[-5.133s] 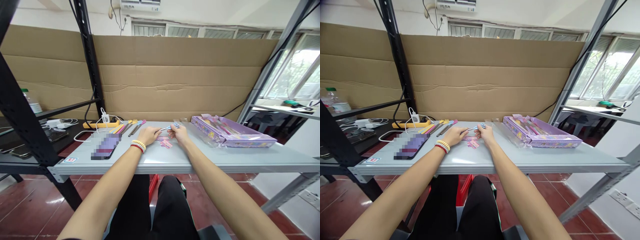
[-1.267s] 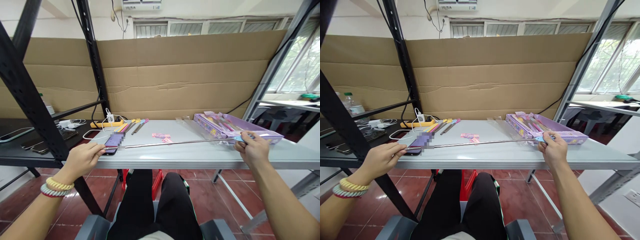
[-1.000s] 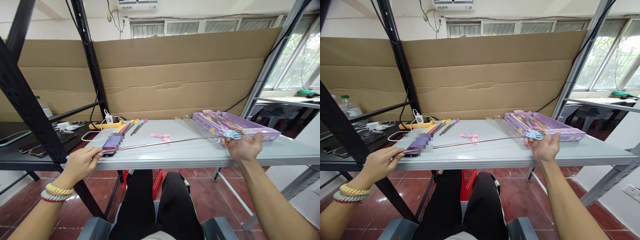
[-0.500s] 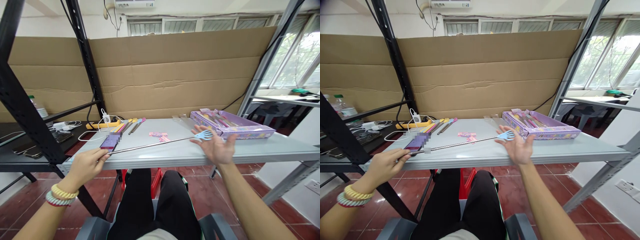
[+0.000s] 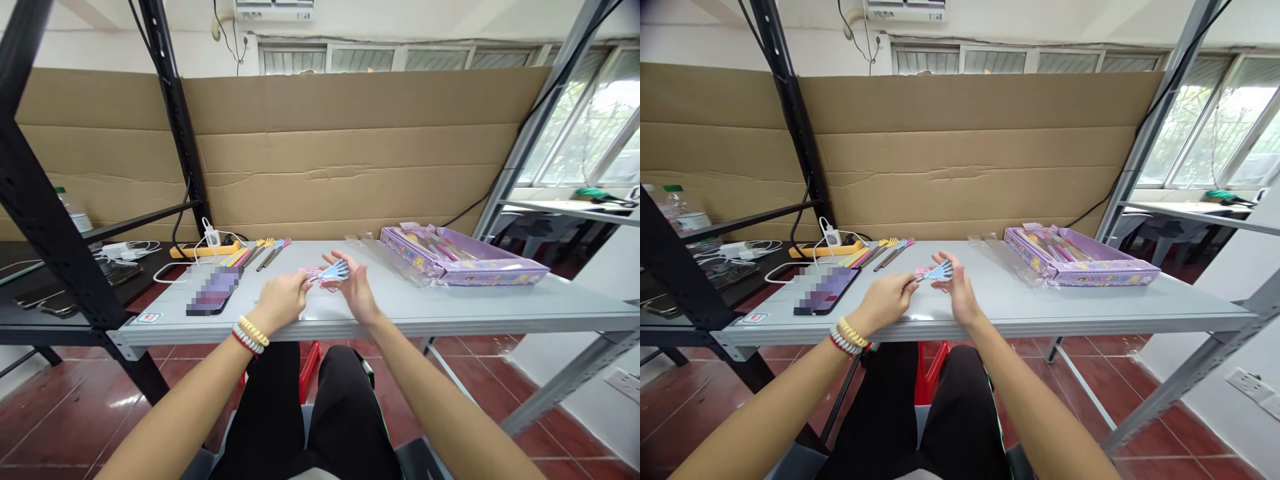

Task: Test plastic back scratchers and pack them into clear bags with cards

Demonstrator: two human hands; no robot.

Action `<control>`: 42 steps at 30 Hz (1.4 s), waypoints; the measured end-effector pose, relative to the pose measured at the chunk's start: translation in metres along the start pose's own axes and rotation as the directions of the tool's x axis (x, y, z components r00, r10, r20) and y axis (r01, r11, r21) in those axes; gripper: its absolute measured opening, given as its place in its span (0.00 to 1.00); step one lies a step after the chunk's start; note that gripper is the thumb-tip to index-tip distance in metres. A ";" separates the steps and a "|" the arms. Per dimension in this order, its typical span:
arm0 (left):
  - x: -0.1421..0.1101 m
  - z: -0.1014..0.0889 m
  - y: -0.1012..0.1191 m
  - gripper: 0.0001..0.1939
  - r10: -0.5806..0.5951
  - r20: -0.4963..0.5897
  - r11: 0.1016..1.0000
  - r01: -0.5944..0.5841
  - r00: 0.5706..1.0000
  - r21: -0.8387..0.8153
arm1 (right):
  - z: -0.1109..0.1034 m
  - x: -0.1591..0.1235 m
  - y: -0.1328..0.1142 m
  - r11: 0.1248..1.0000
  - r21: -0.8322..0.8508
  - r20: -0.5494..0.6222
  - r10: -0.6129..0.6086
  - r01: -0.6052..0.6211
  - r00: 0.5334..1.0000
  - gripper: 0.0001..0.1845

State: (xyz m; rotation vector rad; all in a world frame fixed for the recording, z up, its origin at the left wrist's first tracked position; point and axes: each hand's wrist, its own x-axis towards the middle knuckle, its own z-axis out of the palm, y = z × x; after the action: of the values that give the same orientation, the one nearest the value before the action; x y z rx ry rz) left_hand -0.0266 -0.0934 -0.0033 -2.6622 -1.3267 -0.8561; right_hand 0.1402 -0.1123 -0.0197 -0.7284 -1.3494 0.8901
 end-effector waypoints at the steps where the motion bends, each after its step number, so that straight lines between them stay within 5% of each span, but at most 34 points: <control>1: 0.011 0.002 -0.002 0.11 0.020 0.005 0.997 -0.020 1.000 -0.081 | -0.011 0.011 -0.005 0.999 -0.044 -0.001 0.021 -0.022 1.000 0.45; 4: 0.049 0.005 -0.010 0.10 0.030 0.038 0.910 -0.011 0.999 -0.415 | -0.048 0.051 -0.015 0.990 -0.114 -0.055 0.079 -0.085 0.995 0.49; 8: 0.092 0.009 -0.024 0.08 0.012 0.357 0.575 0.286 0.934 -0.766 | -0.092 0.093 -0.004 0.948 -0.287 -0.328 0.037 -0.138 0.944 0.53; 10: 0.104 0.015 -0.032 0.09 0.041 0.471 0.379 0.423 0.881 -0.823 | -0.108 0.101 0.011 0.905 -0.404 -0.440 -0.064 -0.134 0.896 0.53; 13: 0.110 0.025 -0.043 0.08 0.000 0.495 0.134 0.491 0.869 -0.861 | -0.125 0.099 0.031 0.830 -0.544 -0.495 -0.195 -0.127 0.846 0.51; 16: 0.105 0.033 -0.052 0.07 -0.080 0.488 0.015 0.491 0.869 -0.871 | -0.134 0.091 0.035 0.760 -0.634 -0.485 -0.247 -0.143 0.839 0.47; 19: 0.098 0.035 -0.055 0.06 -0.085 0.489 -0.011 0.490 0.868 -0.872 | -0.139 0.085 0.028 0.606 -0.748 -0.493 -0.233 -0.271 0.838 0.37; 22: 0.093 0.036 -0.054 0.08 -0.081 0.462 0.003 0.463 0.883 -0.886 | -0.137 0.079 0.022 0.296 -0.839 -0.512 -0.147 -0.456 0.846 0.22; 25: 0.090 0.038 -0.049 0.10 -0.126 0.406 0.037 0.414 0.905 -0.910 | -0.130 0.073 0.024 -0.031 -0.859 -0.507 -0.083 -0.510 0.858 0.20; 27: 0.090 0.039 -0.046 0.10 -0.150 0.367 0.052 0.377 0.918 -0.925 | -0.125 0.070 0.028 -0.157 -0.851 -0.497 -0.068 -0.501 0.865 0.20; 33: 0.087 0.038 -0.045 0.15 -0.176 0.286 0.155 0.314 0.942 -0.937 | -0.124 0.071 0.032 -0.250 -0.823 -0.531 0.023 -0.509 0.847 0.20; 38: 0.086 0.039 -0.045 0.19 -0.230 0.256 0.191 0.301 0.939 -0.934 | -0.127 0.075 0.031 -0.255 -0.841 -0.499 0.021 -0.478 0.866 0.21; 42: 0.087 0.038 -0.043 0.19 -0.262 0.248 0.212 0.307 0.932 -0.928 | -0.120 0.076 0.028 -0.201 -0.910 -0.393 0.138 -0.363 0.909 0.18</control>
State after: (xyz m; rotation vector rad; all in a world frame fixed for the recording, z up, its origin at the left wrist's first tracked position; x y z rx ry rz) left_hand 0.0002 0.0080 -0.0010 -3.1733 -1.6912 -2.3993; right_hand 0.2564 -0.0260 -0.0184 -2.3897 -1.6040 -0.2776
